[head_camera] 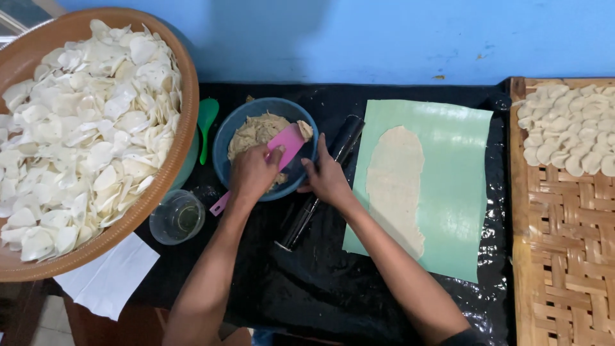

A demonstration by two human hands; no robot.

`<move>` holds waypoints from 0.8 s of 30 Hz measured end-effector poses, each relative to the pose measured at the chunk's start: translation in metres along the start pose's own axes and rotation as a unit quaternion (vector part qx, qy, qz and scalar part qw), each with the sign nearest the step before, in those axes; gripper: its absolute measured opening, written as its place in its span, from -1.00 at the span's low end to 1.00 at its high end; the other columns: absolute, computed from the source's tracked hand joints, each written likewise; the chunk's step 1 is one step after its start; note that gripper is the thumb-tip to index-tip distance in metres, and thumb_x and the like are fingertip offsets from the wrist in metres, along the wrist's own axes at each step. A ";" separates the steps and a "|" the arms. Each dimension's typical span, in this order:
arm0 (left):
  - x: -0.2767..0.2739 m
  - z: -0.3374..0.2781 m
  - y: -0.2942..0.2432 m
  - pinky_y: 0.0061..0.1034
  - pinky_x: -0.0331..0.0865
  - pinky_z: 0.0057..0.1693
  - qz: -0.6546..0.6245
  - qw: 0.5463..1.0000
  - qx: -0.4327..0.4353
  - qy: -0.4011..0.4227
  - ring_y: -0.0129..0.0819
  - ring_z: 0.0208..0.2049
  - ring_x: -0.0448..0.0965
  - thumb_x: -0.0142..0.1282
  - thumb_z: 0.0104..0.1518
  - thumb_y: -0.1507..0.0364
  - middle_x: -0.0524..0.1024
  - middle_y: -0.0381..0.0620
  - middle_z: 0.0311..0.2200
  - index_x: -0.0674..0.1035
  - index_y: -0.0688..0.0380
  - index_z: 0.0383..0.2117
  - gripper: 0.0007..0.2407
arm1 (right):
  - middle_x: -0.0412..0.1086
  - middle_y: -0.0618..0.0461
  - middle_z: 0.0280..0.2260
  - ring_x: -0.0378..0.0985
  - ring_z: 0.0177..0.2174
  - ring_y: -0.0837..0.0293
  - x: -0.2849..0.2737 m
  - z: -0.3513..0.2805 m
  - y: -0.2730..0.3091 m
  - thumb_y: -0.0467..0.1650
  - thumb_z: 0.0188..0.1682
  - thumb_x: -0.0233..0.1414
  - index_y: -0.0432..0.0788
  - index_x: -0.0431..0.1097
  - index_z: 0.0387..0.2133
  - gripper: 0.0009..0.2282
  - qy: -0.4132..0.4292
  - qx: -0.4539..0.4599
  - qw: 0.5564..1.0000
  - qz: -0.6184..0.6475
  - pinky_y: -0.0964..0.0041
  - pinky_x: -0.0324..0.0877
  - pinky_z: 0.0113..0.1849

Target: Flattening pieces of dough into thin sheets using a roller and a spatula for food production.

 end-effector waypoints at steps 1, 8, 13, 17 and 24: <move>0.002 -0.001 0.002 0.00 0.46 -0.19 -0.002 1.000 0.000 0.003 0.25 -0.37 0.62 0.09 0.18 0.15 0.62 0.26 -0.42 0.69 0.26 -0.42 -0.64 | 0.57 -0.28 -0.35 0.72 -0.50 0.00 0.001 -0.001 -0.001 -0.38 0.10 0.01 -0.27 -0.38 0.41 -0.26 -0.001 0.003 1.000 -0.001 0.19 0.62 -0.40; 0.006 -0.005 -0.010 0.01 0.47 -0.12 0.101 0.991 -0.060 0.061 0.26 -0.31 0.63 0.07 0.22 0.10 0.60 0.34 -0.42 0.67 0.27 -0.36 -0.60 | 0.50 -0.21 -0.31 0.63 -0.44 0.12 0.009 -0.004 -0.006 -0.42 0.05 0.04 -0.17 -0.47 0.43 -0.19 0.011 0.005 0.992 0.129 0.23 0.67 -0.41; 0.011 -0.001 -0.001 0.03 0.46 -0.11 0.105 0.993 -0.022 0.046 0.26 -0.30 0.62 0.07 0.23 0.11 0.61 0.31 -0.40 0.69 0.26 -0.38 -0.61 | 0.53 -0.16 -0.32 0.65 -0.43 0.13 0.007 -0.004 0.005 -0.44 0.04 0.05 -0.21 -0.44 0.42 -0.20 0.009 -0.006 0.994 0.106 0.24 0.67 -0.41; 0.017 -0.004 0.011 -0.04 0.45 -0.17 -0.017 0.997 -0.021 0.067 0.19 -0.32 0.62 0.09 0.20 0.11 0.62 0.23 -0.43 0.69 0.24 -0.42 -0.61 | 0.51 -0.12 -0.33 0.65 -0.42 0.14 0.006 -0.003 -0.003 -0.44 0.04 0.06 -0.19 -0.42 0.43 -0.20 0.011 0.011 0.993 0.121 0.24 0.67 -0.40; -0.022 -0.033 -0.010 -0.21 0.38 -0.32 -0.142 0.990 0.005 0.007 0.07 -0.50 0.62 0.14 0.24 0.24 0.54 0.16 -0.55 0.59 0.29 -0.41 -0.71 | 0.56 -0.07 -0.36 0.65 -0.46 0.17 -0.026 -0.052 0.027 -0.40 0.01 0.11 -0.17 -0.22 0.41 -0.25 0.020 0.006 1.000 -0.004 0.28 0.60 -0.38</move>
Point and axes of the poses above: each hand's wrist, its own z-axis towards the middle knuckle, its own x-axis out of the palm, y = z × x, the point moved 10 cm from there along z, towards the middle knuckle
